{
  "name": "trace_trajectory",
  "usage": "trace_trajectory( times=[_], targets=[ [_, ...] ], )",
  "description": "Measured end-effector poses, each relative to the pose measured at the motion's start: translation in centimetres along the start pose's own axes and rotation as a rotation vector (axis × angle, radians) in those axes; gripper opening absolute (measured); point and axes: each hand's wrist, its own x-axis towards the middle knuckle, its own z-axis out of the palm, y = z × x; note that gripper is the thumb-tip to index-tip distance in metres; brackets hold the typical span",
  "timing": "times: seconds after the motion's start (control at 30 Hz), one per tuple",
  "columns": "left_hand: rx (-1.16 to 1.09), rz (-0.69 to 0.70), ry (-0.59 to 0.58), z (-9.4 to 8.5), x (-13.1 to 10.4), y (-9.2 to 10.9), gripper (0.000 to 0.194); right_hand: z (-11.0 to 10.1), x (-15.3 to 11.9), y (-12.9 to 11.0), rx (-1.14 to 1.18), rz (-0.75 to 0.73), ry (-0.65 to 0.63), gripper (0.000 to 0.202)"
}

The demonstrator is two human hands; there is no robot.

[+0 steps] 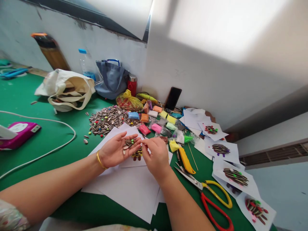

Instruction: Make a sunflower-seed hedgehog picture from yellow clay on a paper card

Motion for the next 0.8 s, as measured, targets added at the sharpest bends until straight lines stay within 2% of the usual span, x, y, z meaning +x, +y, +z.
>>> trace_trajectory(
  times=[0.17, 0.37, 0.6, 0.7, 0.8],
  targets=[
    [0.051, -0.031, -0.115, -0.1, -0.2, -0.4, 0.051, 0.7, -0.2, -0.8, -0.004, -0.072, -0.123, 0.01],
    [0.054, -0.076, -0.184, 0.0, -0.4, -0.9, 0.06, 1.4, -0.2, -1.0, -0.066, -0.062, -0.171, 0.012],
    [0.069, -0.081, -0.155, 0.2, -0.5, -0.9, 0.057, 0.9, -0.2, -0.5, -0.01, -0.007, -0.033, 0.015],
    [0.051, -0.093, -0.179, 0.1, -0.4, -1.0, 0.056, 0.8, -0.2, -0.4, 0.051, 0.033, 0.033, 0.016],
    [0.034, -0.1, -0.214, -0.1, -0.2, -1.1, 0.054, 1.0, -0.2, -0.4, 0.056, 0.025, 0.037, 0.018]
  ],
)
